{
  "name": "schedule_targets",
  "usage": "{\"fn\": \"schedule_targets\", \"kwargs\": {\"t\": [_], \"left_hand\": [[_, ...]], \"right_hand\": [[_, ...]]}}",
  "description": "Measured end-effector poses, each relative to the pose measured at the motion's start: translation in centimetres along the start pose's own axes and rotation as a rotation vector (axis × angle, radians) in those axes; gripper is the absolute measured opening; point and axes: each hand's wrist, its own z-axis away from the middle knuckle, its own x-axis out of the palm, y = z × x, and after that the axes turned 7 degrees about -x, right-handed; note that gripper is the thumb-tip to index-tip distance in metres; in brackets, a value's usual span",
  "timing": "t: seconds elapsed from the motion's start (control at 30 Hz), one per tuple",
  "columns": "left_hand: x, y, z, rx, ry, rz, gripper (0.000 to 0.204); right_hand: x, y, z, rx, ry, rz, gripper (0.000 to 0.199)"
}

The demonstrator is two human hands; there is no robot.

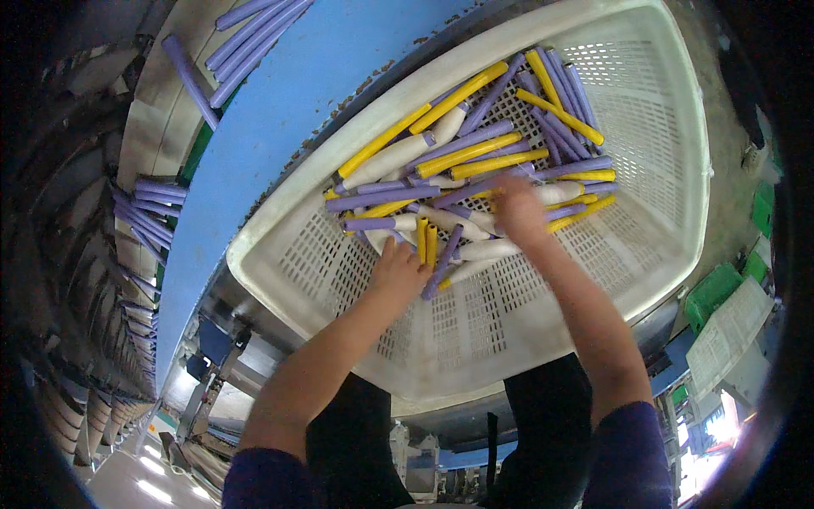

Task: The person repeatedly picks white cylindrical spools from a cloth bag and places them into slots on rotating circular fixtures along a textile machine. They also handle purple and yellow plastic rods, moving them between a white basket and the machine fixtures. The person walks along the machine line, refills spools, and briefly adjusts a control panel.

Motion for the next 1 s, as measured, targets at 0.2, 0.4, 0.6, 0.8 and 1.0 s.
{"fn": "schedule_targets", "kwargs": {"t": [0.2, 0.4, 0.6, 0.8, 1.0], "left_hand": [[-7.9, 2.1, 8.5, -0.023, 0.580, 0.968, 0.036], [-14.7, 3.0, 17.1, -0.002, 0.738, 0.972, 0.046], [-19.4, 3.2, 25.8, -0.711, 1.019, 1.483, 0.032], [-17.3, 1.9, 27.9, -0.137, 0.925, 2.758, 0.070], [-7.3, -1.3, 37.7, -0.981, 0.638, 2.311, 0.070]], "right_hand": [[9.0, -8.2, -1.8, 0.180, -0.648, 0.131, 0.026], [7.4, -6.3, -2.8, 0.328, -0.966, 0.094, 0.040], [6.4, -3.7, -1.2, 0.390, -1.209, -0.033, 0.043], [8.5, -6.8, 1.7, 0.324, -1.296, 0.182, 0.039], [8.7, -9.4, 6.4, 0.070, -1.061, 0.339, 0.028]]}}
